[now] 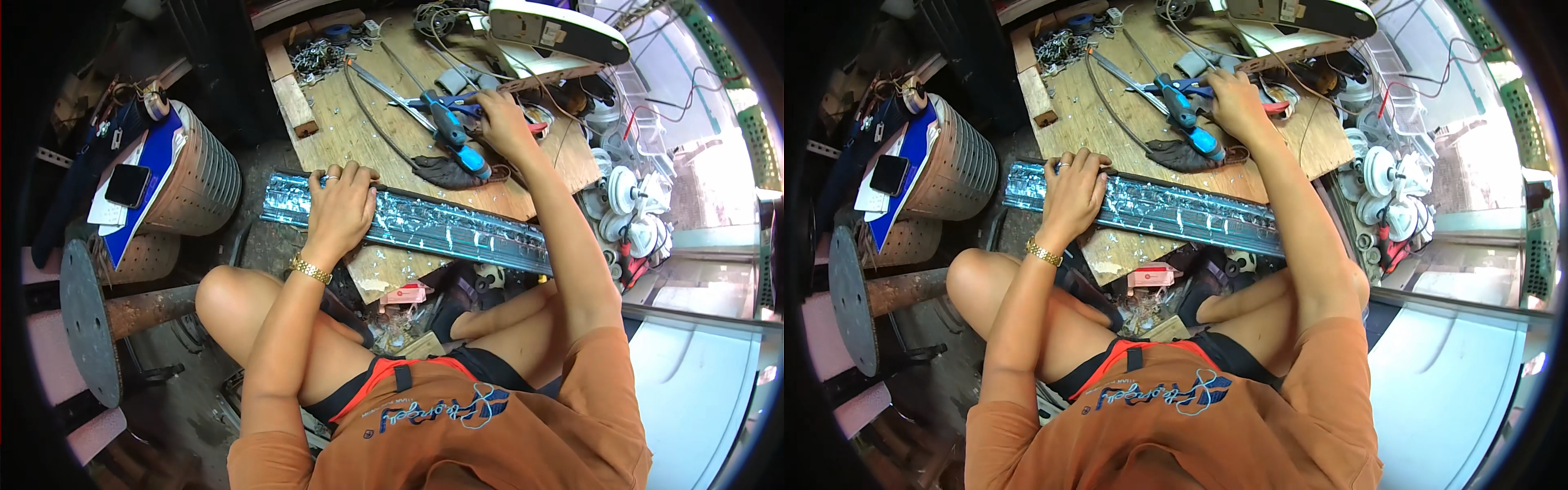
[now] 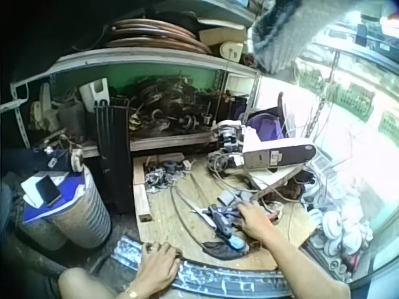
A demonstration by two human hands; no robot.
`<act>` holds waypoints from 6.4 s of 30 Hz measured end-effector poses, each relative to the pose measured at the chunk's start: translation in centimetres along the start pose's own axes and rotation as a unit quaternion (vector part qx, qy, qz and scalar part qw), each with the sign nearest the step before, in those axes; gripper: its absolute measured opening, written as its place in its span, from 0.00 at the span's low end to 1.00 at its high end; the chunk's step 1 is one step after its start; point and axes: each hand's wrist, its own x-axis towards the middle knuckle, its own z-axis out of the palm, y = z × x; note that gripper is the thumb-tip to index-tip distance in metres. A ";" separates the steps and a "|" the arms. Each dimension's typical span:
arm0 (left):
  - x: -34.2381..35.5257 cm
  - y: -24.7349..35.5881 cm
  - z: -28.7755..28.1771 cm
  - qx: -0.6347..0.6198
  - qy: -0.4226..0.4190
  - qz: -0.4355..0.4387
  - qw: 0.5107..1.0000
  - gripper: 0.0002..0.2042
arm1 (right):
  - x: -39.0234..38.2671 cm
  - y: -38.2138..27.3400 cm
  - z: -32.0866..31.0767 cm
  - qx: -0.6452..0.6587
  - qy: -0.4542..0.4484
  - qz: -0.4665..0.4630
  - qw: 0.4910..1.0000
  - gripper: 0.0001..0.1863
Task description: The person uses a screwdriver and scissors to work on an air conditioner evaporator component. They scrape parts of the blue fins with a screwdriver and use scissors to cut away or adjust small sections of the material.
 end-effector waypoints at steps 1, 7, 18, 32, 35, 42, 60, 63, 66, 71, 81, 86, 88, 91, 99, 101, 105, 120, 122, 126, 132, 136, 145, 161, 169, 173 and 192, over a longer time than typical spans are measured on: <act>0.2 0.3 0.3 0.003 0.015 0.005 1.000 0.11 | -0.3 0.9 0.3 -0.015 0.007 -0.019 1.000 0.22; 0.5 0.5 0.1 -0.012 0.029 -0.008 0.999 0.11 | 2.4 -0.1 1.9 -0.027 -0.011 -0.085 0.996 0.25; 1.0 0.1 0.5 -0.041 0.059 -0.033 0.997 0.14 | -2.8 3.2 -2.4 0.012 -0.050 -0.075 0.996 0.15; 1.7 0.4 1.3 -0.004 0.116 -0.051 0.992 0.06 | -4.4 5.2 -1.9 0.175 0.152 0.007 0.973 0.11; 1.4 -0.2 1.3 0.021 0.090 -0.064 0.994 0.05 | -4.0 1.2 -3.8 0.409 0.154 0.098 0.894 0.11; 2.1 -2.5 0.6 0.016 0.018 -0.022 0.999 0.06 | -6.5 -15.2 -5.9 0.196 -0.147 -0.007 0.969 0.18; 2.2 -2.7 0.7 0.002 0.043 -0.026 0.999 0.08 | -7.3 -17.6 -1.2 -0.044 -0.197 -0.113 0.973 0.06; 2.2 -2.8 0.7 0.005 0.044 -0.028 0.999 0.08 | -7.1 -17.4 -1.7 -0.048 -0.219 -0.116 0.968 0.05; 2.2 -2.7 0.6 -0.008 0.039 -0.030 0.999 0.08 | -7.7 -16.6 -1.9 -0.036 -0.228 -0.106 0.967 0.05; 2.1 -2.4 0.6 -0.001 0.038 -0.039 0.999 0.09 | -8.1 -16.5 -2.2 -0.040 -0.233 -0.103 0.966 0.06; 2.1 -2.0 0.8 0.005 0.034 -0.044 0.998 0.09 | -9.9 -13.4 -4.4 -0.053 -0.234 -0.102 0.965 0.07; 2.0 -2.2 1.0 0.028 0.048 -0.030 0.998 0.08 | -7.9 -15.7 -4.2 -0.010 -0.179 -0.059 0.982 0.10; 2.1 -2.1 1.1 0.025 0.056 -0.025 0.998 0.08 | -7.3 -16.5 -2.8 -0.011 -0.168 -0.077 0.983 0.10; 2.3 -1.9 1.1 0.019 0.056 -0.028 0.998 0.08 | -7.2 -16.9 -1.6 -0.020 -0.202 -0.084 0.976 0.12; 1.8 -2.2 0.8 0.011 0.049 -0.039 0.998 0.09 | -9.4 -16.9 -3.0 -0.044 -0.221 -0.084 0.971 0.06; 2.1 -2.0 0.9 0.011 0.044 -0.043 0.998 0.09 | -10.4 -15.3 -3.5 -0.072 -0.233 -0.088 0.966 0.07; 2.1 -1.9 1.3 0.028 0.070 -0.032 0.997 0.08 | -9.7 -14.6 -4.0 -0.036 -0.195 -0.113 0.974 0.07; 2.1 -1.8 1.0 0.004 0.050 -0.035 0.998 0.10 | -9.7 -16.2 -3.0 -0.064 -0.222 -0.099 0.968 0.06; 1.9 -1.8 1.1 0.005 0.054 -0.040 0.998 0.10 | -9.9 -15.7 -3.7 -0.068 -0.251 -0.083 0.962 0.06; 2.1 -1.3 1.3 0.011 0.066 -0.041 0.997 0.10 | -8.9 -15.6 -4.6 -0.033 -0.250 -0.058 0.966 0.08; 2.0 -1.7 1.1 0.028 0.059 -0.030 0.997 0.10 | -6.2 -17.5 -3.0 -0.003 -0.184 -0.091 0.979 0.10; 2.2 -1.7 1.3 0.034 0.049 -0.030 0.998 0.10 | -6.3 -18.0 -1.9 -0.008 -0.182 -0.113 0.977 0.09; 1.9 -2.1 1.2 0.015 0.047 -0.040 0.998 0.11 | -7.8 -18.3 -1.8 -0.023 -0.202 -0.099 0.974 0.06; 2.0 -1.8 1.1 0.025 0.050 -0.027 0.998 0.10 | -6.9 -17.8 -2.4 -0.005 -0.158 -0.054 0.986 0.12; 2.0 -1.9 1.0 0.017 0.034 -0.036 0.999 0.10 | -8.7 -17.0 -1.7 -0.034 -0.186 -0.098 0.977 0.08; 1.9 -1.6 1.1 0.027 0.036 -0.033 0.998 0.10 | -8.5 -15.9 -2.6 -0.050 -0.193 -0.114 0.973 0.09; 0.8 -0.2 -0.9 -0.019 0.055 0.073 0.996 0.15 | -0.5 -8.8 -3.8 -0.026 -0.072 0.057 0.995 0.18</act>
